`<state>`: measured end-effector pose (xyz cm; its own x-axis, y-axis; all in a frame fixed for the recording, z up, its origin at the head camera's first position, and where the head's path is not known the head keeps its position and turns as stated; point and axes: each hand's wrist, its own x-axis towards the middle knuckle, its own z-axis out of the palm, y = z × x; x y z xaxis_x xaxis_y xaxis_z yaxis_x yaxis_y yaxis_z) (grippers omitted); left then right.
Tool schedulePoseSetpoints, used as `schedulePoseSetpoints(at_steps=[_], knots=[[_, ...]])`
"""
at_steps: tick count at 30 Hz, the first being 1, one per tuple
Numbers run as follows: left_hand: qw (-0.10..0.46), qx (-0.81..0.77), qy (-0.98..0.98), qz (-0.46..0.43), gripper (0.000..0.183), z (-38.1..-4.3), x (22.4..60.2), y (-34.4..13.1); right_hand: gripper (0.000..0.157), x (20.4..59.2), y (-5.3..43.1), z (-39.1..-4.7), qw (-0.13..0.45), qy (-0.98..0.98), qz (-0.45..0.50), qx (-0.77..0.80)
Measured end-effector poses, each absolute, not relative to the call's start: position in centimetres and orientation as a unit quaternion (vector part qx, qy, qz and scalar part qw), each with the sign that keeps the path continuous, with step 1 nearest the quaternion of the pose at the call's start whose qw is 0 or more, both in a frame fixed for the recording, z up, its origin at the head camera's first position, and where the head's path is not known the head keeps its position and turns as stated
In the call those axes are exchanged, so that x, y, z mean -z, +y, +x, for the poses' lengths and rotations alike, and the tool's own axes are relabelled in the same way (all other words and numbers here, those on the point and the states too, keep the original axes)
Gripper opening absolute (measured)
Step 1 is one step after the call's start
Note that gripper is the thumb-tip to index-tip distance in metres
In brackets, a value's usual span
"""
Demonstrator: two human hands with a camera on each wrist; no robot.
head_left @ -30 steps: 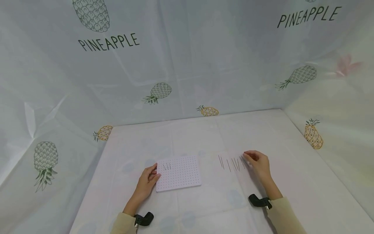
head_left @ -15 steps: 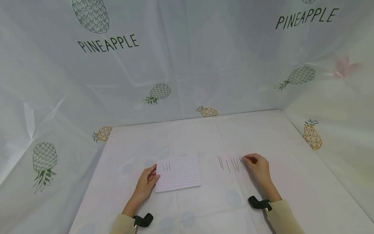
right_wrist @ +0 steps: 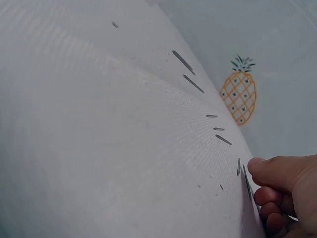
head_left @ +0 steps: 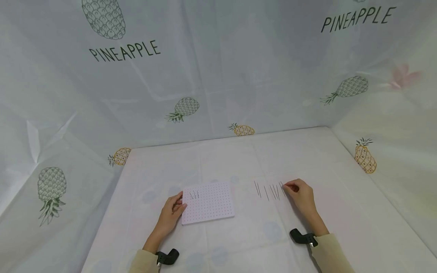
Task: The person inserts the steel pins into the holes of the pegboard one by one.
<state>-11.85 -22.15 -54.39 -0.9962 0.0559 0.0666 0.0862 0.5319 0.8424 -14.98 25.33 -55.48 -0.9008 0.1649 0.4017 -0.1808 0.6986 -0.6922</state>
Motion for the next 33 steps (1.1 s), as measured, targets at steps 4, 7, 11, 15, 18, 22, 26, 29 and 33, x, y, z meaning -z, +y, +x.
schedulePoseSetpoints(at_steps=[4, 7, 11, 15, 18, 22, 26, 29, 33], knots=[[0.013, 0.478, -0.878, -0.039, 0.056, -11.77, 54.47, -22.16, 0.01, 55.65, 25.28, -14.93, 0.229, -0.892, 0.013, -0.389], [0.014, 0.478, -0.878, -0.04, 0.056, -11.78, 54.47, -22.15, 0.01, 55.63, 25.28, -14.93, 0.232, -0.892, 0.017, -0.388], [0.017, 0.481, -0.876, -0.041, 0.056, -11.84, 54.43, -22.17, 0.01, 55.47, 25.29, -15.05, 0.235, -0.894, 0.021, -0.382], [0.018, 0.485, -0.873, -0.043, 0.055, -11.87, 54.36, -22.14, 0.009, 55.35, 25.3, -15.15, 0.233, -0.896, 0.026, -0.377], [0.016, 0.491, -0.87, -0.043, 0.055, -11.87, 54.37, -22.11, 0.009, 55.29, 25.26, -15.07, 0.227, -0.898, 0.028, -0.375], [0.016, 0.491, -0.87, -0.042, 0.055, -11.8, 54.4, -22.09, 0.012, 55.28, 25.17, -14.93, 0.218, -0.9, 0.029, -0.376], [0.016, 0.489, -0.871, -0.044, 0.055, -11.78, 54.5, -22.11, 0.013, 55.38, 25.1, -14.95, 0.204, -0.9, 0.023, -0.384], [0.019, 0.489, -0.871, -0.048, 0.055, -11.75, 54.51, -22.09, 0.013, 55.51, 25.08, -15.01, 0.198, -0.9, 0.02, -0.388], [0.017, 0.489, -0.871, -0.047, 0.055, -11.74, 54.49, -22.06, 0.012, 55.71, 25.05, -15.08, 0.202, -0.898, 0.027, -0.39]])
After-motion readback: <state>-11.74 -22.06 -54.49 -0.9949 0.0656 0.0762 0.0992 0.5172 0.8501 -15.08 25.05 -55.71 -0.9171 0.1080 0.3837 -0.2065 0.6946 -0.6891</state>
